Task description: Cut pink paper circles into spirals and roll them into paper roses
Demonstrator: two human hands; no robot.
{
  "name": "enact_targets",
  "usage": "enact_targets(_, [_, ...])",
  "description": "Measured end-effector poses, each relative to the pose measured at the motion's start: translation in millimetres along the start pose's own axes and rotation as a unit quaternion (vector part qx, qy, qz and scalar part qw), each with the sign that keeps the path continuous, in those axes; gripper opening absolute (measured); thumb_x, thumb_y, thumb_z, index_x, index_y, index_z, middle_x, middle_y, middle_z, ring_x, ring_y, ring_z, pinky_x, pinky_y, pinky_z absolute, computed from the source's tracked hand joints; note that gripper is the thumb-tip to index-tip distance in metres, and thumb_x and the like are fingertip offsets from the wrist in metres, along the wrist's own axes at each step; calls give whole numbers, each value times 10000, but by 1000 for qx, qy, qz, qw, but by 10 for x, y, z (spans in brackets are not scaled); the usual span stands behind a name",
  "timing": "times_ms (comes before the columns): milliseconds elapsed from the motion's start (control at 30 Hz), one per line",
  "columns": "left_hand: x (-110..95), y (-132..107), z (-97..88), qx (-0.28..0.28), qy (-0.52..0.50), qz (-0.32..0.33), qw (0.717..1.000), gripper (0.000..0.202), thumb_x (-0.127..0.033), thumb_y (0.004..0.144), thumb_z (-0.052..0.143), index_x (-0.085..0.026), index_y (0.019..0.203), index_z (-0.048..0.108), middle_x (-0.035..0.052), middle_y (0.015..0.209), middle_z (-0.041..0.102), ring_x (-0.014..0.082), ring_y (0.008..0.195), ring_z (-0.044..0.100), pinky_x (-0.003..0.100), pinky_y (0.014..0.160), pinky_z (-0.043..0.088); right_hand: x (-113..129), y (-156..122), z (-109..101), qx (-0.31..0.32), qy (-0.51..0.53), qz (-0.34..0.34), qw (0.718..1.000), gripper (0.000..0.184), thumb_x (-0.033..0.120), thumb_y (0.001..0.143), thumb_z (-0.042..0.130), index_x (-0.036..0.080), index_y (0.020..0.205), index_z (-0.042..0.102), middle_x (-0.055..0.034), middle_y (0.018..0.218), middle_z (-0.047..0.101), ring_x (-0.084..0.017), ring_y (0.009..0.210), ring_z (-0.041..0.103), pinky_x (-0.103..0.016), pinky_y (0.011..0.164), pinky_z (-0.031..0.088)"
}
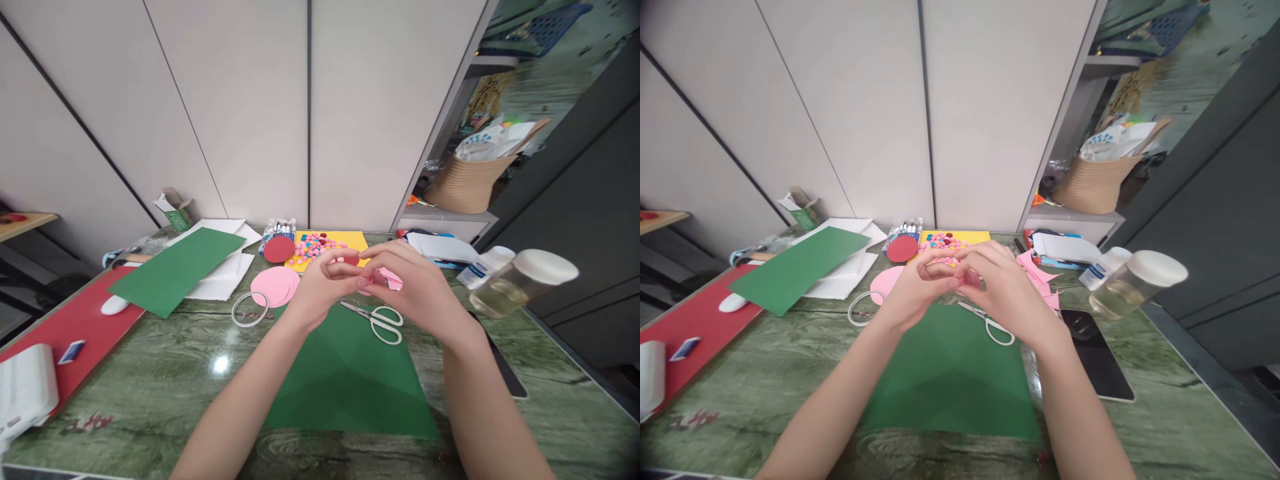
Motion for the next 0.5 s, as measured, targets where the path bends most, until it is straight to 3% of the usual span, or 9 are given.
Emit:
enact_targets(267, [0, -25, 42, 80, 35, -43, 995, 440, -133, 655, 701, -187, 1057, 532, 27, 773, 698, 153, 727, 657, 323, 732, 490, 40, -38, 33, 80, 53, -8, 995, 193, 217, 830, 565, 287, 991, 647, -30, 1125, 602, -205, 1073, 532, -361, 848, 477])
enact_targets(500, [-35, -25, 28, 61, 55, -29, 996, 403, -153, 658, 703, -193, 1032, 557, 29, 793, 694, 151, 728, 658, 299, 712, 493, 66, -31, 53, 77, 24, -17, 997, 168, 188, 831, 555, 271, 948, 643, -30, 1123, 608, -201, 1053, 542, -360, 836, 480])
Point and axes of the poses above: each hand's wrist, its own y-axis towards the middle knuckle, its own z-axis out of the palm, x = y × z, the point moved 9 cm from there along y, towards the middle knuckle
